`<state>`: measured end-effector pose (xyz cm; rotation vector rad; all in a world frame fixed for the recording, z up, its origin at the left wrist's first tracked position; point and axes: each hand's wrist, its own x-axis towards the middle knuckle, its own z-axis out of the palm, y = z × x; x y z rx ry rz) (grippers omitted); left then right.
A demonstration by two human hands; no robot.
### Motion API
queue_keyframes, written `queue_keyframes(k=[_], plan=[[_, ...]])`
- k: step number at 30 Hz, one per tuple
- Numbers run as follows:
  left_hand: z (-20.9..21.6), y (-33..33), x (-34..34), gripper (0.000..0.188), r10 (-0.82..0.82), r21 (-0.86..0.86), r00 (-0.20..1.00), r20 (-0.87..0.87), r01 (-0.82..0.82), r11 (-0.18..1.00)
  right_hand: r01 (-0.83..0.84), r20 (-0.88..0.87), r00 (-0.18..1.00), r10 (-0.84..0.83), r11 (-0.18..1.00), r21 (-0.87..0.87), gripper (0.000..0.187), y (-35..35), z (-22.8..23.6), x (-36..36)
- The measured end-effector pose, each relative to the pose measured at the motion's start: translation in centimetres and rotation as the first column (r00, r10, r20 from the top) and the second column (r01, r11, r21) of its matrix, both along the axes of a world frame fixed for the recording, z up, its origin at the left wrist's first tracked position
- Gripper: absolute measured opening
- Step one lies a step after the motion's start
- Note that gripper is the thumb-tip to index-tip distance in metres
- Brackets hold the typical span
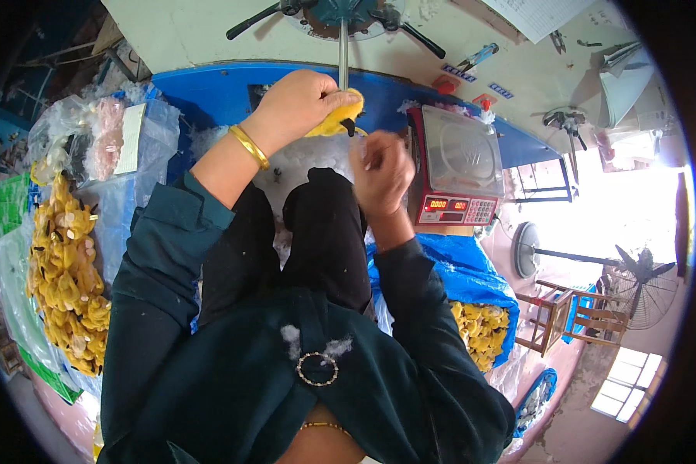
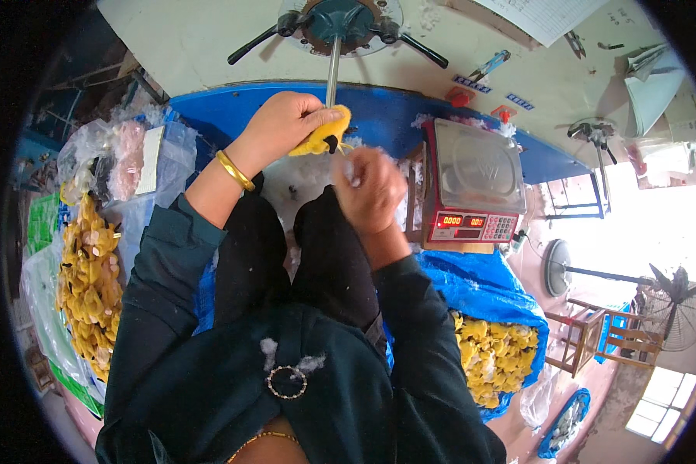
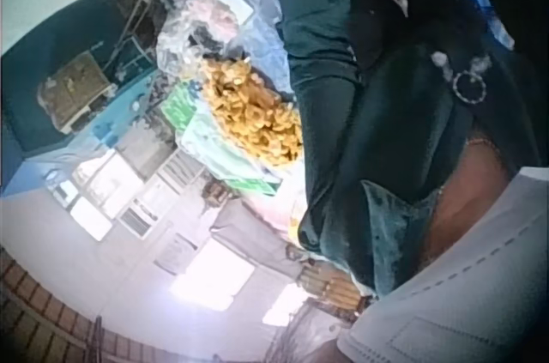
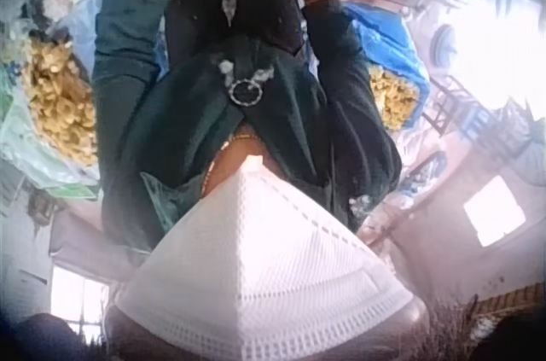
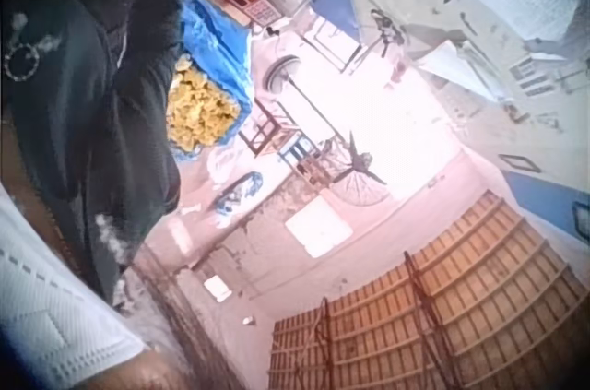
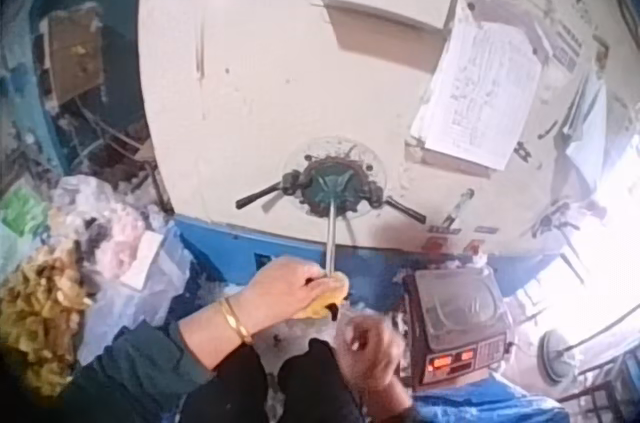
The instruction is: The person repeatedly picks up yellow slipper-like objects and stuffs white cotton into them using a metal rod. The person places the stuffed items into a blue bin and continues the process with additional items.
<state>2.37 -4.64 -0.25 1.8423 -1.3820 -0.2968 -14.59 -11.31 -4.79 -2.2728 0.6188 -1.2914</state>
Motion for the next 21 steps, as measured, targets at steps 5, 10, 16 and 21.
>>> queue_keyframes(k=[5, 10, 16, 21], plan=[[0.4, 0.3, 0.0, 0.05, 0.013, 0.072, 0.978, -0.207, 0.002, 0.997, 0.113, -0.062, 0.992, -0.114, 0.993, -0.022, 0.028, 1.0, 0.8, 3.5], [1.1, 1.0, -0.5, 0.056, 0.088, 0.225, 0.995, 0.036, -0.094, 0.97, -0.274, 0.29, 0.955, 0.06, 0.548, 0.79, 0.024, -3.9, 0.1, 5.9], [1.7, 2.9, -3.4, 0.045, 0.115, 0.037, 0.953, 0.281, -0.131, 0.991, -0.138, 0.073, 0.987, 0.146, 0.508, 0.85, 0.031, -8.0, 3.5, 10.7], [0.6, 3.5, -3.6, 0.041, 0.163, -0.011, 0.95, 0.265, -0.166, 0.986, 0.039, -0.032, 0.999, -0.025, 0.812, 0.582, 0.038, -6.1, -0.3, 8.9]])
